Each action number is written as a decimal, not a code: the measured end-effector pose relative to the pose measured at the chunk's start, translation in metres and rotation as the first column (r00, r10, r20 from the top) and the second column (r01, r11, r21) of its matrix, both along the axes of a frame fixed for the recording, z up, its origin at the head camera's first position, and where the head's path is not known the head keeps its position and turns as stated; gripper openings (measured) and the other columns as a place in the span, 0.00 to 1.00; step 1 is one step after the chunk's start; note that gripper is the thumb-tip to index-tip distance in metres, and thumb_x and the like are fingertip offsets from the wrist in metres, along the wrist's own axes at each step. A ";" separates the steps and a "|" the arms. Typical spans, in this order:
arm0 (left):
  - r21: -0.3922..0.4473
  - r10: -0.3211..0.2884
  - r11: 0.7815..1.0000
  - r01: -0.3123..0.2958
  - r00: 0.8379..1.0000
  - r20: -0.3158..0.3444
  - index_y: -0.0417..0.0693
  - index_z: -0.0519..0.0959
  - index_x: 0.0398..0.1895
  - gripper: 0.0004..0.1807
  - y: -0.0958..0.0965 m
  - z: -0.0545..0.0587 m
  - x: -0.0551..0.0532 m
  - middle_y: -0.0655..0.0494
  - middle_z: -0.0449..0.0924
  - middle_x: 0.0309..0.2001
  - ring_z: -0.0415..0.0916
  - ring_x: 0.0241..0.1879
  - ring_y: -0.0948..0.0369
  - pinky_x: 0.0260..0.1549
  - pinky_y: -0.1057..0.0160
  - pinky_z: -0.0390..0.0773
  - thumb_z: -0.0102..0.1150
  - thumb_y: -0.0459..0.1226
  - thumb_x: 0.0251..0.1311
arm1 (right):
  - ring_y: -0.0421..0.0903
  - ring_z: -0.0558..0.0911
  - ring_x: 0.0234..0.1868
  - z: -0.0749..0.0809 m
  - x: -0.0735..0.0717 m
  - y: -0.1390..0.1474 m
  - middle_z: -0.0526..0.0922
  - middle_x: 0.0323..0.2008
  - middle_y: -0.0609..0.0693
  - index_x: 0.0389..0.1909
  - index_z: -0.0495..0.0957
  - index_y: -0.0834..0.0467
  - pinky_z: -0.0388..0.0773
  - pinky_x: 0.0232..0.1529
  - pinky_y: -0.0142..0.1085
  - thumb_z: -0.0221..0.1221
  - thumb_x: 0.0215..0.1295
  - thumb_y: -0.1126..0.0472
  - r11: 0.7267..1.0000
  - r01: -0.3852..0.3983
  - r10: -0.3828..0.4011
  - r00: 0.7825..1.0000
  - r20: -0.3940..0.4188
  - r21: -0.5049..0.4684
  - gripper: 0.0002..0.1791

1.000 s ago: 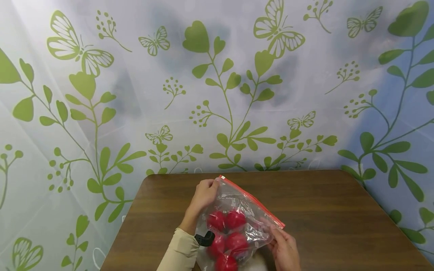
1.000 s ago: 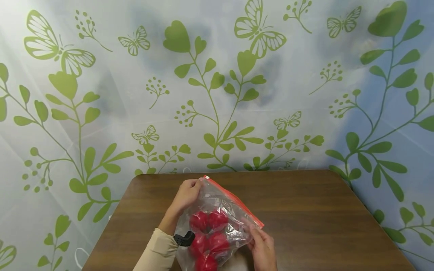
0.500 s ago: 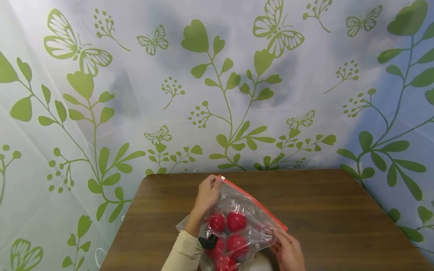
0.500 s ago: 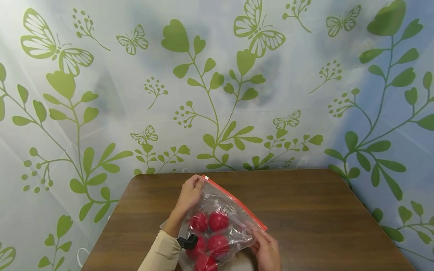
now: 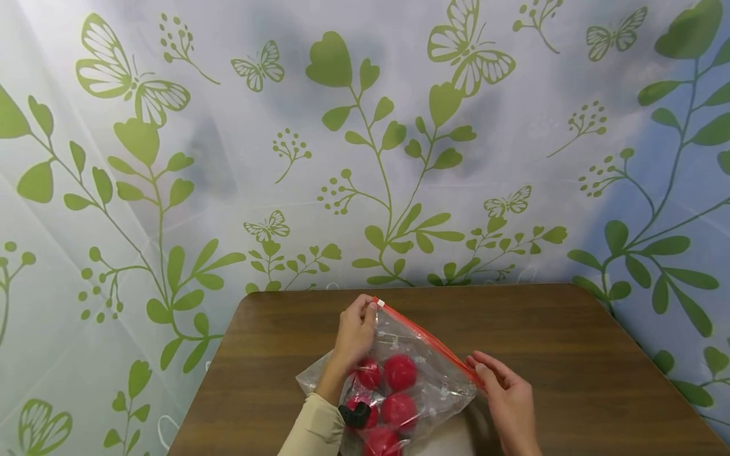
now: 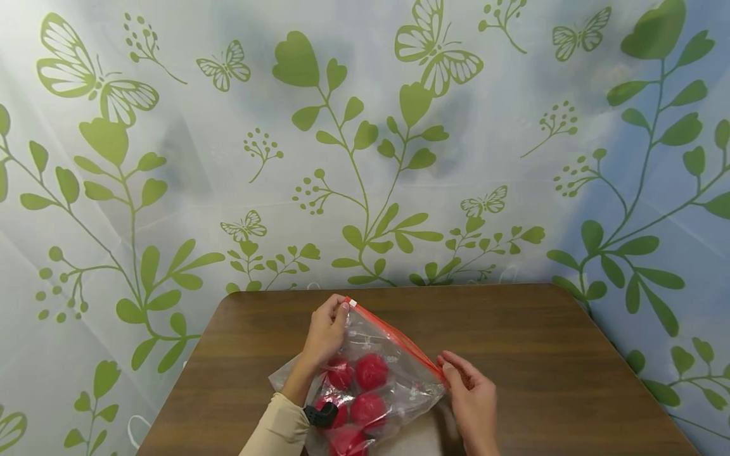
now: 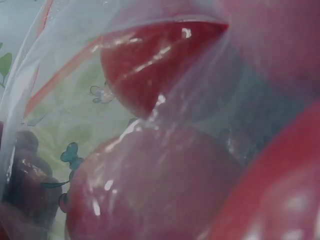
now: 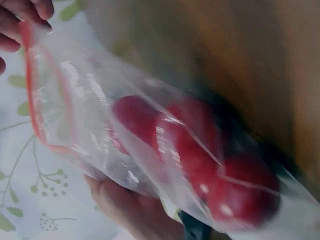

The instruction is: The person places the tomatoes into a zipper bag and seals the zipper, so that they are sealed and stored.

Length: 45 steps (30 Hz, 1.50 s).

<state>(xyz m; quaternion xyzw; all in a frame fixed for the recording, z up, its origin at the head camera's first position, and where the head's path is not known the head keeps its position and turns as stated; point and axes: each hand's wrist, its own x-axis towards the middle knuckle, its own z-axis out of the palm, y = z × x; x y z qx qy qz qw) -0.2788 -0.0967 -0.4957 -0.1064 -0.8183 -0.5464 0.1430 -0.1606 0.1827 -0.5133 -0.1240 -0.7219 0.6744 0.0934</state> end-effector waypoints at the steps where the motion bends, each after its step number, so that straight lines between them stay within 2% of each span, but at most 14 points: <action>1: 0.001 0.003 1.000 -0.003 1.000 -0.002 0.49 0.84 0.45 0.08 0.000 0.000 0.001 0.56 0.81 0.24 0.69 0.22 0.68 0.22 0.67 0.70 0.55 0.35 0.81 | 0.25 0.89 0.48 0.003 -0.002 0.000 0.94 0.53 0.46 0.66 0.86 0.57 0.83 0.48 0.21 0.65 0.80 0.54 0.995 0.031 -0.028 0.999 -0.040 0.096 0.20; 3: -0.003 0.011 1.000 -0.011 1.000 -0.009 0.50 0.84 0.44 0.08 0.002 0.000 0.002 0.55 0.83 0.25 0.71 0.22 0.68 0.23 0.67 0.71 0.55 0.35 0.81 | 0.21 0.87 0.47 0.011 -0.006 -0.003 0.94 0.54 0.48 0.62 0.89 0.52 0.79 0.47 0.16 0.68 0.78 0.54 0.957 0.107 -0.074 0.989 -0.128 0.268 0.17; 6: -0.018 0.024 1.000 -0.025 0.999 -0.022 0.50 0.85 0.44 0.08 0.004 0.000 0.003 0.54 0.85 0.26 0.71 0.22 0.68 0.23 0.67 0.72 0.56 0.35 0.80 | 0.21 0.87 0.47 0.023 -0.015 -0.010 0.94 0.53 0.45 0.58 0.91 0.46 0.76 0.48 0.14 0.73 0.73 0.53 0.901 0.169 -0.084 0.971 -0.222 0.400 0.15; 8: -0.026 0.034 0.999 -0.035 0.999 -0.034 0.50 0.85 0.44 0.08 0.005 -0.001 0.003 0.54 0.87 0.27 0.72 0.22 0.68 0.24 0.67 0.72 0.56 0.34 0.80 | 0.27 0.89 0.49 0.031 -0.023 -0.018 0.95 0.51 0.43 0.56 0.92 0.46 0.76 0.50 0.14 0.75 0.70 0.53 0.889 0.150 -0.039 0.966 -0.257 0.432 0.15; 10: -0.029 0.042 0.999 -0.043 0.998 -0.046 0.49 0.85 0.44 0.08 0.007 -0.001 0.003 0.53 0.88 0.28 0.71 0.22 0.68 0.24 0.67 0.72 0.57 0.35 0.80 | 0.35 0.92 0.51 0.036 -0.030 -0.028 0.95 0.49 0.42 0.54 0.92 0.46 0.81 0.50 0.19 0.76 0.68 0.54 0.884 0.098 0.034 0.962 -0.272 0.458 0.14; 14: -0.033 0.037 0.999 -0.038 0.998 -0.056 0.48 0.84 0.44 0.08 0.010 -0.001 0.006 0.53 0.90 0.29 0.70 0.22 0.69 0.23 0.68 0.71 0.55 0.35 0.80 | 0.45 0.94 0.50 0.043 -0.043 -0.048 0.95 0.47 0.43 0.53 0.92 0.50 0.91 0.50 0.40 0.78 0.66 0.58 0.853 0.016 0.170 0.936 -0.308 0.522 0.15; 17: -0.048 0.031 0.998 -0.035 0.997 -0.077 0.47 0.83 0.46 0.08 0.012 -0.001 0.007 0.55 0.90 0.28 0.68 0.21 0.70 0.23 0.68 0.69 0.54 0.36 0.81 | 0.48 0.94 0.50 0.047 -0.052 -0.062 0.95 0.48 0.46 0.53 0.92 0.53 0.91 0.51 0.52 0.78 0.65 0.60 0.834 -0.009 0.228 0.916 -0.331 0.551 0.16; 20: -0.064 0.032 0.997 -0.041 0.992 -0.125 0.46 0.82 0.48 0.08 0.013 -0.002 0.007 0.56 0.85 0.24 0.64 0.20 0.71 0.23 0.70 0.67 0.54 0.38 0.83 | 0.51 0.93 0.50 0.051 -0.062 -0.075 0.95 0.49 0.48 0.55 0.92 0.54 0.90 0.49 0.54 0.77 0.67 0.59 0.821 -0.033 0.270 0.902 -0.338 0.570 0.16; 24: -0.073 0.039 0.996 -0.053 0.982 -0.183 0.45 0.83 0.48 0.09 0.013 -0.003 0.007 0.61 0.73 0.17 0.58 0.18 0.72 0.21 0.71 0.61 0.55 0.38 0.84 | 0.52 0.93 0.51 0.056 -0.075 -0.090 0.95 0.48 0.50 0.55 0.91 0.54 0.90 0.48 0.53 0.75 0.68 0.61 0.813 -0.058 0.314 0.882 -0.352 0.579 0.15; 28: -0.077 0.042 0.995 -0.059 0.978 -0.205 0.46 0.84 0.45 0.08 0.015 -0.003 0.006 0.65 0.73 0.18 0.58 0.18 0.73 0.21 0.71 0.63 0.57 0.38 0.83 | 0.52 0.94 0.50 0.058 -0.087 -0.101 0.95 0.47 0.52 0.54 0.91 0.56 0.90 0.49 0.54 0.75 0.69 0.62 0.802 -0.064 0.342 0.865 -0.368 0.594 0.14; 31: -0.079 0.046 0.995 -0.064 0.977 -0.210 0.47 0.85 0.44 0.08 0.016 -0.003 0.006 0.61 0.76 0.20 0.60 0.19 0.73 0.21 0.70 0.64 0.57 0.38 0.82 | 0.53 0.94 0.50 0.059 -0.094 -0.108 0.95 0.46 0.52 0.53 0.92 0.58 0.90 0.48 0.53 0.74 0.69 0.62 0.788 -0.055 0.349 0.860 -0.373 0.613 0.13; 37: -0.061 0.061 0.995 -0.076 0.974 -0.218 0.49 0.86 0.43 0.09 0.018 -0.005 0.005 0.55 0.85 0.28 0.72 0.26 0.68 0.28 0.68 0.73 0.58 0.39 0.82 | 0.50 0.93 0.45 0.055 -0.102 -0.115 0.95 0.44 0.50 0.50 0.92 0.57 0.90 0.44 0.49 0.75 0.69 0.60 0.766 -0.025 0.327 0.875 -0.356 0.642 0.11; 41: -0.054 0.062 0.996 -0.075 0.975 -0.212 0.50 0.86 0.43 0.09 0.019 -0.004 0.005 0.55 0.90 0.36 0.78 0.33 0.63 0.34 0.65 0.77 0.58 0.39 0.81 | 0.47 0.93 0.41 0.052 -0.105 -0.116 0.95 0.41 0.48 0.48 0.93 0.55 0.90 0.42 0.47 0.74 0.71 0.59 0.772 -0.033 0.313 0.888 -0.335 0.635 0.09; 45: -0.059 0.059 0.996 -0.072 0.978 -0.201 0.50 0.86 0.43 0.08 0.019 -0.003 0.005 0.53 0.90 0.37 0.78 0.33 0.62 0.33 0.66 0.76 0.58 0.39 0.81 | 0.43 0.91 0.37 0.050 -0.105 -0.115 0.95 0.39 0.46 0.46 0.93 0.53 0.89 0.40 0.44 0.73 0.72 0.59 0.788 -0.038 0.298 0.897 -0.327 0.615 0.06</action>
